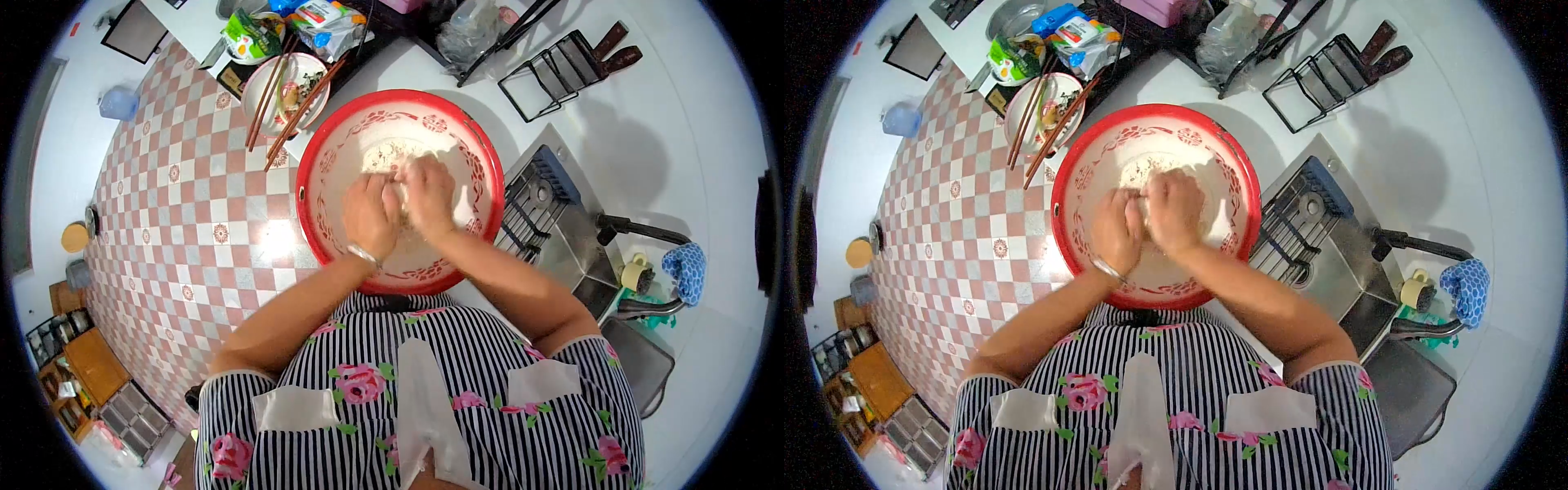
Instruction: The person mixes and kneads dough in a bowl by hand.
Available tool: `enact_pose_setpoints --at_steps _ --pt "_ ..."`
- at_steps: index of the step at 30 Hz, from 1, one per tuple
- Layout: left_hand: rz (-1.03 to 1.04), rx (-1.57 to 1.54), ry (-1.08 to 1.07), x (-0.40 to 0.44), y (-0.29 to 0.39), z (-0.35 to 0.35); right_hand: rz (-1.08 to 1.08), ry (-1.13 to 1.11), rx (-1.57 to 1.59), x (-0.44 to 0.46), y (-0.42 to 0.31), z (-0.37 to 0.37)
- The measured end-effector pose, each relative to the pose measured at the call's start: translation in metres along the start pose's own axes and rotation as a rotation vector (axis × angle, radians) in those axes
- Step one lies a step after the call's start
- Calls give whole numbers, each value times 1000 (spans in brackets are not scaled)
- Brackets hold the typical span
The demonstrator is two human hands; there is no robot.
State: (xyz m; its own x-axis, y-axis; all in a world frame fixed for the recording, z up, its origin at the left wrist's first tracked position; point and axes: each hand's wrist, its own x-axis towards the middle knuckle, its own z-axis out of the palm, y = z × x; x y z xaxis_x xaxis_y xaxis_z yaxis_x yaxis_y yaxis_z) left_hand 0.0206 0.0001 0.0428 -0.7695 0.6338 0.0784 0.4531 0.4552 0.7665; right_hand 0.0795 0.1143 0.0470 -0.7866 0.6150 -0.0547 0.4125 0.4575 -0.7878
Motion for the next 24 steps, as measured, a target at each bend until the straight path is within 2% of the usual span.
enact_pose_setpoints --at_steps 2,4,7,11,17,20,24 --pt "131 -74 247 -14 -12 18 -88 275 -53 -21 17 38" --pt "133 17 260 -15 -25 29 -185 447 1 -27 29 58" --pt "40 170 277 10 -33 46 -176 364 -65 3 51 71" --pt "10 89 221 35 -59 50 -228 346 -249 32 59 80" --pt "-123 133 185 56 -61 49 -218 164 -268 64 54 74" --pt "-104 250 221 52 -72 59 -231 146 -302 72 45 69" --pt "-132 250 230 54 -65 58 -232 106 -304 79 48 70"
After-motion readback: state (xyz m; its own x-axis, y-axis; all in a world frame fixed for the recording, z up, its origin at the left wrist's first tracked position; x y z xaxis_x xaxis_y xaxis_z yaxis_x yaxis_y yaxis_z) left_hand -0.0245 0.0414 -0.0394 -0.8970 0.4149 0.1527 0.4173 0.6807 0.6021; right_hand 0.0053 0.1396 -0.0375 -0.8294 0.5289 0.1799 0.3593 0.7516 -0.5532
